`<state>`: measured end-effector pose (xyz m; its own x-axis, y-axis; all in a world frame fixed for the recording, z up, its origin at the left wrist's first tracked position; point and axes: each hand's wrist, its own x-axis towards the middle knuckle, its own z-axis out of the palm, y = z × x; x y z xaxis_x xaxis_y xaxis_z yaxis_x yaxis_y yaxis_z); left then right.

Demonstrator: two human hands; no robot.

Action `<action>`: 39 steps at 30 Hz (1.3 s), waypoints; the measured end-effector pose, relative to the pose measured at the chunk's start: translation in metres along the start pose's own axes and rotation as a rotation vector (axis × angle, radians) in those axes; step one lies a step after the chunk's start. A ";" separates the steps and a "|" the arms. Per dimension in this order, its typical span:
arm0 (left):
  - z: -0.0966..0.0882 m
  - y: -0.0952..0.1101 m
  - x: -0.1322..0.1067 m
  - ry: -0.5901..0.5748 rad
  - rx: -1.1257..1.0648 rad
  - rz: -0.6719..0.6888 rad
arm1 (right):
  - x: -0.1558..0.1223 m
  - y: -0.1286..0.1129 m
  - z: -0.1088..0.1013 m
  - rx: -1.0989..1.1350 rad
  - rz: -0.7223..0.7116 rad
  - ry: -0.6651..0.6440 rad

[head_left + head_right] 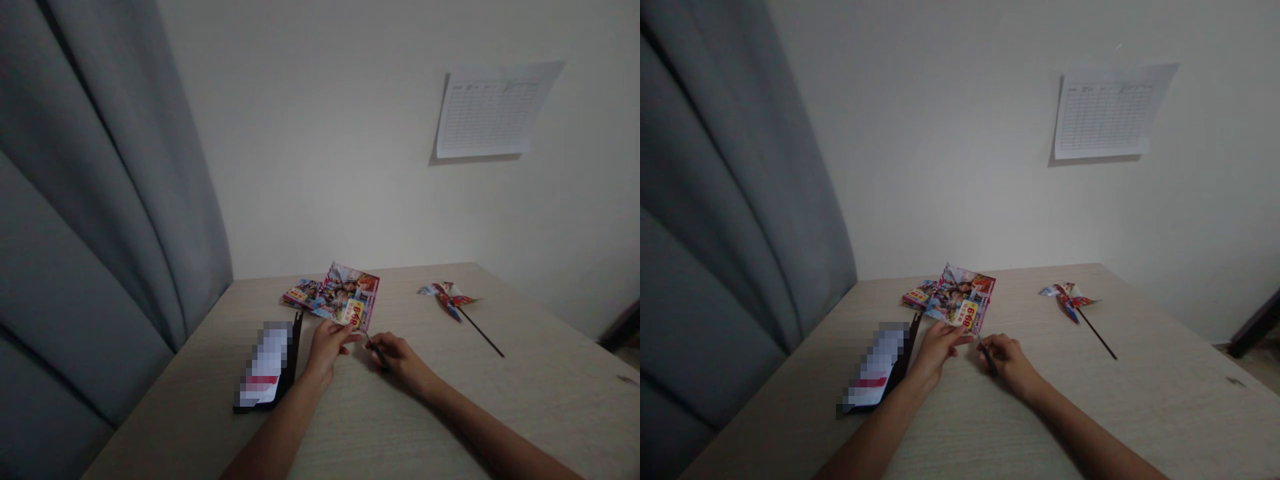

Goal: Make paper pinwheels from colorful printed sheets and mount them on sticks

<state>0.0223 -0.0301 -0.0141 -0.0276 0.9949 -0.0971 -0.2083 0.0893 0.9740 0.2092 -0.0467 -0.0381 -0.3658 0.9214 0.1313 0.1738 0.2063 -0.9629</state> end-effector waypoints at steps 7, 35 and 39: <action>0.000 -0.001 0.001 -0.001 -0.002 0.003 | 0.000 0.001 0.000 -0.026 0.002 0.014; -0.002 -0.004 0.003 -0.003 0.004 -0.018 | 0.000 0.002 0.001 0.012 -0.014 0.014; 0.000 -0.003 0.002 -0.017 0.011 -0.019 | 0.001 0.001 0.000 -0.093 -0.027 0.044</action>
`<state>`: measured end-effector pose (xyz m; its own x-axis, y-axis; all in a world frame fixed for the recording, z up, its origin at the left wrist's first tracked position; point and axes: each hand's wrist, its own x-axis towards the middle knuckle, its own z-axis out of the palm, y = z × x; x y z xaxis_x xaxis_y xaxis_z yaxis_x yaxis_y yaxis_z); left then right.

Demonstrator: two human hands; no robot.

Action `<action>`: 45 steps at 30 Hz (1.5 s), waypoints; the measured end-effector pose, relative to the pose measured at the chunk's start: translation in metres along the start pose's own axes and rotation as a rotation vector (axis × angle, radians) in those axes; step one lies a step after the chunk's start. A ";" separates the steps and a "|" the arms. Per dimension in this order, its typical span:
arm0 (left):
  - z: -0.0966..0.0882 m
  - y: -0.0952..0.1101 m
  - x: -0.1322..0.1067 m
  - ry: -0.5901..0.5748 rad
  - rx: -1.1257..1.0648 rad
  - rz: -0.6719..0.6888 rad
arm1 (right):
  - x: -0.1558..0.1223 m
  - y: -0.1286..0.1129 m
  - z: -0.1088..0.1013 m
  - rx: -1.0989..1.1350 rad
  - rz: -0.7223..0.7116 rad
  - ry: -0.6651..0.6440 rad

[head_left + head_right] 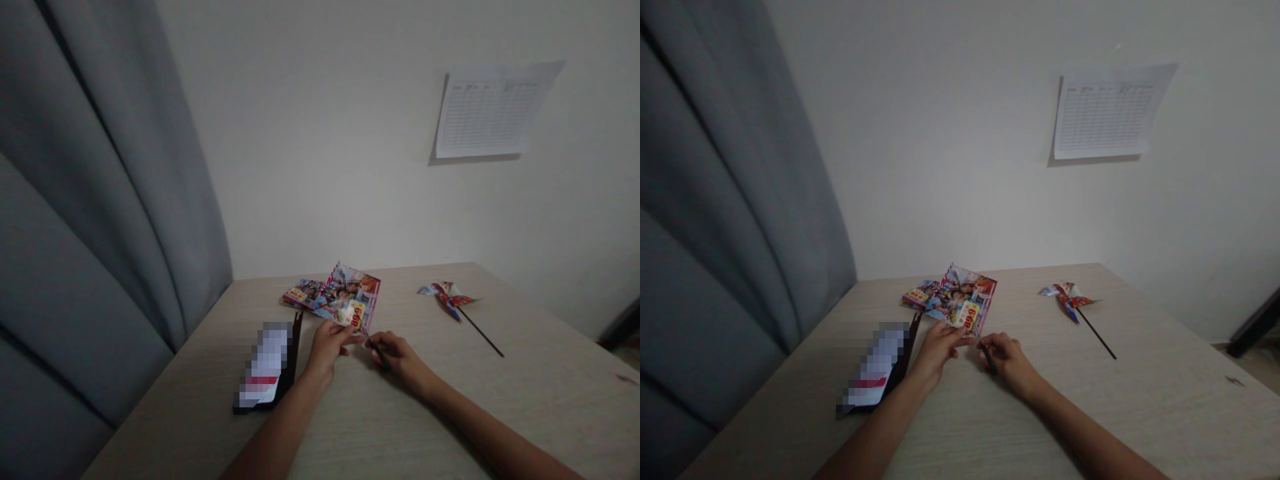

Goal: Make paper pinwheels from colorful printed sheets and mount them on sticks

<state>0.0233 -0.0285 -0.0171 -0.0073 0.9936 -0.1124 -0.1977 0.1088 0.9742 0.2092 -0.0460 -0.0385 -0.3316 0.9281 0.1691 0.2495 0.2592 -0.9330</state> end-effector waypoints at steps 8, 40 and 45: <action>0.003 0.004 -0.005 -0.031 0.005 -0.020 | 0.002 0.009 -0.001 -0.028 -0.022 0.002; 0.002 0.001 -0.005 -0.019 0.012 -0.033 | 0.001 0.001 -0.001 0.004 -0.008 -0.008; 0.001 0.000 -0.004 -0.027 0.012 -0.030 | 0.001 -0.001 -0.001 -0.045 -0.007 0.013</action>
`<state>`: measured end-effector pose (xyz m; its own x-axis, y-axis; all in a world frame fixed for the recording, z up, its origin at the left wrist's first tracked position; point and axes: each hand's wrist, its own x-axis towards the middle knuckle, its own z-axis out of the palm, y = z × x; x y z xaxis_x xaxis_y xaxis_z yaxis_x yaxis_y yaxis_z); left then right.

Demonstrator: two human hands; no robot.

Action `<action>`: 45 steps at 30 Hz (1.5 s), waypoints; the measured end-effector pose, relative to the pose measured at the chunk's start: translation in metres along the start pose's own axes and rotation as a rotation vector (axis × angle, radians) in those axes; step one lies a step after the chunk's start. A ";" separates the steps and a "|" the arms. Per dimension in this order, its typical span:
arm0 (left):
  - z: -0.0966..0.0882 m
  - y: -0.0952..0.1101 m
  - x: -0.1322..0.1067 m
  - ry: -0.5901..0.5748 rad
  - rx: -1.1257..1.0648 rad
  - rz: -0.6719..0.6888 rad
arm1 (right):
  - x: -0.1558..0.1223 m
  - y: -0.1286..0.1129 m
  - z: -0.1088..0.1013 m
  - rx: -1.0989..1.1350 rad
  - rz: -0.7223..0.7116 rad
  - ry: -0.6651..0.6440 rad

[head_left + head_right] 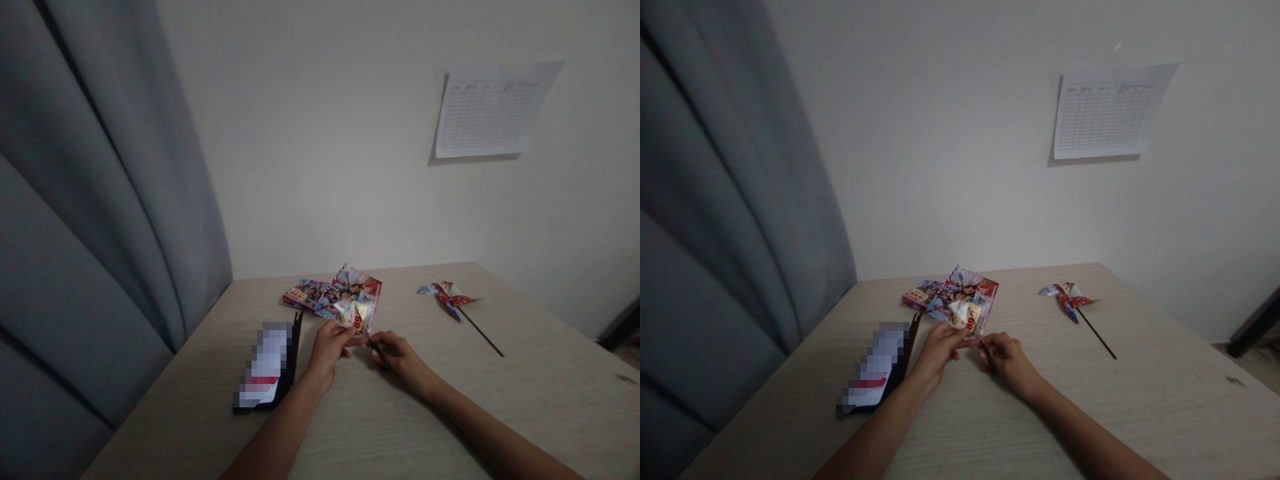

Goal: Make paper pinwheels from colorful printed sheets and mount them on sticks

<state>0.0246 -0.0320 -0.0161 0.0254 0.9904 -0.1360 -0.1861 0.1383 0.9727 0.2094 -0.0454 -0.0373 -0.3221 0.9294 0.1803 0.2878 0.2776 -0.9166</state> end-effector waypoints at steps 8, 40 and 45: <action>0.000 0.000 0.000 0.014 -0.003 -0.003 | 0.002 0.009 0.001 -0.008 -0.016 -0.004; 0.001 0.000 -0.001 -0.021 -0.003 -0.009 | 0.002 0.002 0.001 0.020 0.003 0.008; 0.001 0.000 -0.001 -0.018 -0.006 -0.013 | 0.001 0.003 0.001 -0.007 -0.005 0.017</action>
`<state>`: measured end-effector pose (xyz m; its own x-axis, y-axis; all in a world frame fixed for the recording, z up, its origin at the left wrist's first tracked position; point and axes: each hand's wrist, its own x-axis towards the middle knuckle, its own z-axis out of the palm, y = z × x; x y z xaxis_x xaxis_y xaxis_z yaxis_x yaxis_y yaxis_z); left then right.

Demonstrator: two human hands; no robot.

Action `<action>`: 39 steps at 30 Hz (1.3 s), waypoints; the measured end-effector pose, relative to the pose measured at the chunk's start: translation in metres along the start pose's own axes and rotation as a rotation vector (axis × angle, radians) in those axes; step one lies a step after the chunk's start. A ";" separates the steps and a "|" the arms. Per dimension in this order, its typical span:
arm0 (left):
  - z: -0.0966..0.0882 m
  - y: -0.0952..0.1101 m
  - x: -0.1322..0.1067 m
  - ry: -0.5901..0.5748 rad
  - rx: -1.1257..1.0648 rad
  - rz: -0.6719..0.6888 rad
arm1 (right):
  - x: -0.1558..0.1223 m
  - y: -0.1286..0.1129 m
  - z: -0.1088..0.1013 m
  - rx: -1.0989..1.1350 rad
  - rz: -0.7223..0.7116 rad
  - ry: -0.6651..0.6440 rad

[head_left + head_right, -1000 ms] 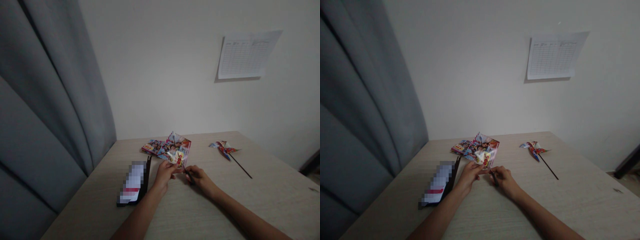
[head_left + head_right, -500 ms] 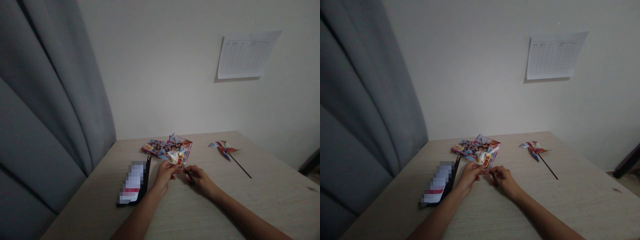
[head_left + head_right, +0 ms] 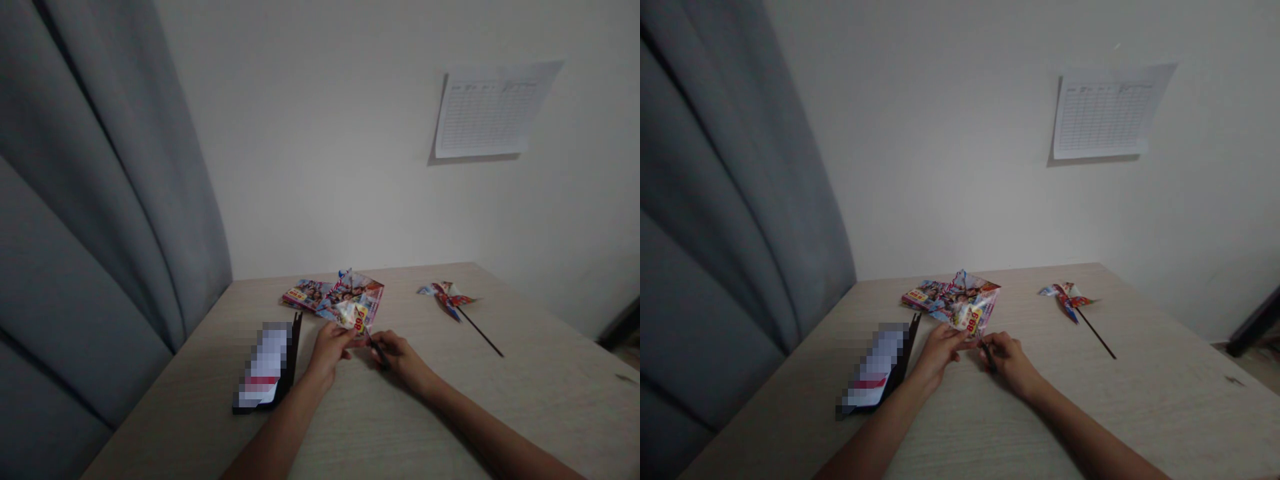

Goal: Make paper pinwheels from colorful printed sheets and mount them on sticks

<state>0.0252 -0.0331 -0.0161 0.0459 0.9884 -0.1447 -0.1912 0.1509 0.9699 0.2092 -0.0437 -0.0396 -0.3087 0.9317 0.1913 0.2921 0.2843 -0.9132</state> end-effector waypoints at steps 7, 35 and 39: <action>0.001 0.001 0.000 0.006 -0.001 -0.003 | 0.001 0.003 0.001 0.029 -0.009 -0.004; 0.000 0.001 0.000 0.010 -0.004 0.012 | 0.001 0.006 -0.001 -0.054 -0.001 0.016; -0.002 0.002 0.000 -0.007 0.008 0.023 | 0.001 0.002 -0.002 -0.087 -0.013 0.040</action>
<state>0.0233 -0.0324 -0.0150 0.0484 0.9915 -0.1212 -0.1842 0.1281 0.9745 0.2113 -0.0421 -0.0409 -0.2766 0.9358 0.2184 0.3668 0.3129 -0.8761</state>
